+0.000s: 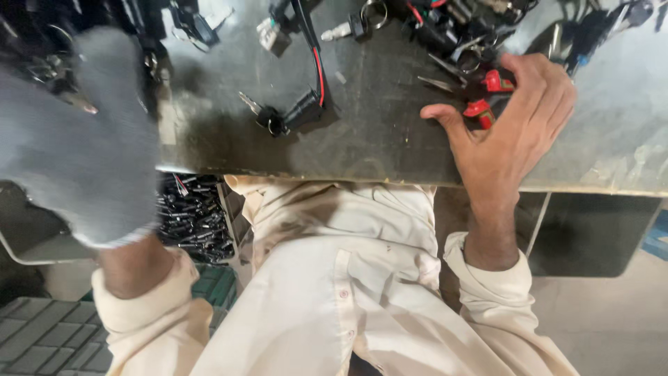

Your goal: The person repeatedly picks up black cables with attached keys and uses red-handled pliers to crimp or secure the connector ends. The person works at a metal table with many similar cables and keys visible, handling one cable at a time and placing finished units aside.

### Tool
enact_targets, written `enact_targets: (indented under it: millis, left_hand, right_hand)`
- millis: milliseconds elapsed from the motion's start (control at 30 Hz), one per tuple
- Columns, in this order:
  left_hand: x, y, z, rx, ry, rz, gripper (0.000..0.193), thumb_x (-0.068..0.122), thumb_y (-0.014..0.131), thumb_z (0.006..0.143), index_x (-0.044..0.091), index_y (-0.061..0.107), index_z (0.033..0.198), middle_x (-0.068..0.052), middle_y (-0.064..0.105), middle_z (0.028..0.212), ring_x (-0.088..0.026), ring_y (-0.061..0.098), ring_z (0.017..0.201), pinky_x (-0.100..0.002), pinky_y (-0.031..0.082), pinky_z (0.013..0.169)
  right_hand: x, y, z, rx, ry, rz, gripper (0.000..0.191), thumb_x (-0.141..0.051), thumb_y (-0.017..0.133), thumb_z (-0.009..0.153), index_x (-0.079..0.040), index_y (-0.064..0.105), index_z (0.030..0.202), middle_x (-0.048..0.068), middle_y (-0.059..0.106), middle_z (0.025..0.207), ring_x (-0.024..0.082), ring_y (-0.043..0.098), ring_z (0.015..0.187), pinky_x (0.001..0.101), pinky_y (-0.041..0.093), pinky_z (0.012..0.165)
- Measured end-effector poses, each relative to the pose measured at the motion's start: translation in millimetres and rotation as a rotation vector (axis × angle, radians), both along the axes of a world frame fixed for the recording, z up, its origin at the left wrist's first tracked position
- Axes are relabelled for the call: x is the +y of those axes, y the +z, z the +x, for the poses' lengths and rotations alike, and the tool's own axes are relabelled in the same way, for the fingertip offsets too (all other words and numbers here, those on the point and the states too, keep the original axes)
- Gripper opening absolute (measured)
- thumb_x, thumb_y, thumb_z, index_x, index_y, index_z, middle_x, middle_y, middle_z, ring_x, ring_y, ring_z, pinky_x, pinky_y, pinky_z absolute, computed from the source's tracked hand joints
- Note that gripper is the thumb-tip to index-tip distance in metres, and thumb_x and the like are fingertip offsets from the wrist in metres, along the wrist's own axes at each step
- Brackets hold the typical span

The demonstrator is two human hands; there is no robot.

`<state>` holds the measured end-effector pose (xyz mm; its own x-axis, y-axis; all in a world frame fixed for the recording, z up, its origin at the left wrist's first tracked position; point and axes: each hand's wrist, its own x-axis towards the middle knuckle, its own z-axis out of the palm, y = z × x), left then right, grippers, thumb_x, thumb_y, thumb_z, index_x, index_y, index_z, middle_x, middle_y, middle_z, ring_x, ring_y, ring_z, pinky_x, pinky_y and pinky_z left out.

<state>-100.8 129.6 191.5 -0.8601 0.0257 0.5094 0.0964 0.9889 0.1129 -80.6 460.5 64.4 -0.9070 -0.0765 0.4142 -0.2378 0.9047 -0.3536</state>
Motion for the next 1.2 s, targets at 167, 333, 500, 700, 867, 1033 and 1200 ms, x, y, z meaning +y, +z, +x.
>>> enact_targets:
  millis: [167, 333, 500, 700, 867, 1033, 1200]
  left_hand:
    - [52.2, -58.8, 13.8, -0.492, -0.223, 0.021, 0.080, 0.069, 0.075, 0.088, 0.008, 0.063, 0.139, -0.015, 0.068, 0.112, -0.033, 0.063, 0.088, -0.048, 0.048, 0.075]
    - [78.3, -43.5, 16.8, -0.443, -0.333, 0.282, 0.027, 0.040, 0.075, 0.099, 0.014, 0.066, 0.100, -0.007, 0.064, 0.090, -0.027, 0.061, 0.080, -0.044, 0.045, 0.072]
    - [67.9, -9.3, 55.7, -1.016, -0.819, 1.199, 0.020, 0.025, 0.066, 0.096, 0.008, 0.059, 0.105, -0.007, 0.059, 0.095, -0.022, 0.058, 0.084, -0.035, 0.050, 0.076]
    - [79.4, -71.4, 78.6, -0.735, -0.735, 1.362, 0.021, 0.021, 0.057, 0.110, 0.004, 0.057, 0.122, -0.014, 0.062, 0.107, -0.026, 0.057, 0.095, -0.039, 0.049, 0.083]
    - [100.8, -87.2, 58.5, -1.069, -0.471, 1.939, 0.023, 0.016, 0.056, 0.109, 0.001, 0.059, 0.127, -0.009, 0.062, 0.098, -0.018, 0.054, 0.083, -0.035, 0.047, 0.073]
    - [81.6, -43.7, 42.7, -0.846, -0.555, 1.813, 0.025, 0.018, 0.056, 0.109, 0.001, 0.059, 0.127, -0.008, 0.062, 0.102, -0.016, 0.055, 0.085, -0.032, 0.048, 0.074]
    - [61.0, -23.1, 34.8, -0.421, -0.557, 2.271, 0.026, 0.019, 0.057, 0.108, 0.001, 0.058, 0.127, -0.008, 0.062, 0.106, -0.013, 0.056, 0.086, -0.030, 0.049, 0.075]
  right_hand:
    - [-3.1, -6.3, 9.7, 0.070, -0.090, -0.041, 0.067, -0.061, 0.076, 0.101, -0.002, 0.061, 0.127, 0.012, 0.060, 0.128, 0.034, 0.054, 0.123, 0.0489, 0.036, 0.105]
    - [-28.1, 3.0, 31.7, 0.078, 0.114, -0.416, 0.044, -0.044, 0.072, 0.111, -0.002, 0.062, 0.119, 0.013, 0.065, 0.117, 0.032, 0.061, 0.109, 0.0435, 0.049, 0.101]
    - [-58.6, 26.5, 37.2, -0.449, 0.326, -1.268, 0.059, -0.058, 0.056, 0.107, -0.001, 0.064, 0.119, 0.012, 0.066, 0.107, 0.026, 0.067, 0.095, 0.0359, 0.054, 0.089]
    - [-59.7, 80.2, 44.0, -0.672, 0.526, -2.530, 0.042, -0.031, 0.047, 0.123, 0.002, 0.065, 0.104, 0.010, 0.068, 0.084, 0.021, 0.064, 0.072, 0.0354, 0.052, 0.071]
    - [-70.1, 119.6, 57.7, -0.662, 0.677, -1.694, 0.038, -0.031, 0.046, 0.119, -0.005, 0.066, 0.100, 0.006, 0.068, 0.086, 0.019, 0.060, 0.071, 0.0368, 0.049, 0.066]
    - [-71.5, 137.4, 48.7, -0.235, 0.675, -1.123, 0.027, -0.027, 0.055, 0.102, -0.005, 0.064, 0.089, 0.002, 0.069, 0.072, 0.019, 0.062, 0.054, 0.0387, 0.047, 0.054]
    - [-82.9, 87.9, 25.5, -0.300, 0.601, -0.382, 0.017, -0.010, 0.073, 0.092, 0.002, 0.062, 0.089, 0.012, 0.056, 0.066, 0.036, 0.057, 0.054, 0.0477, 0.042, 0.052]
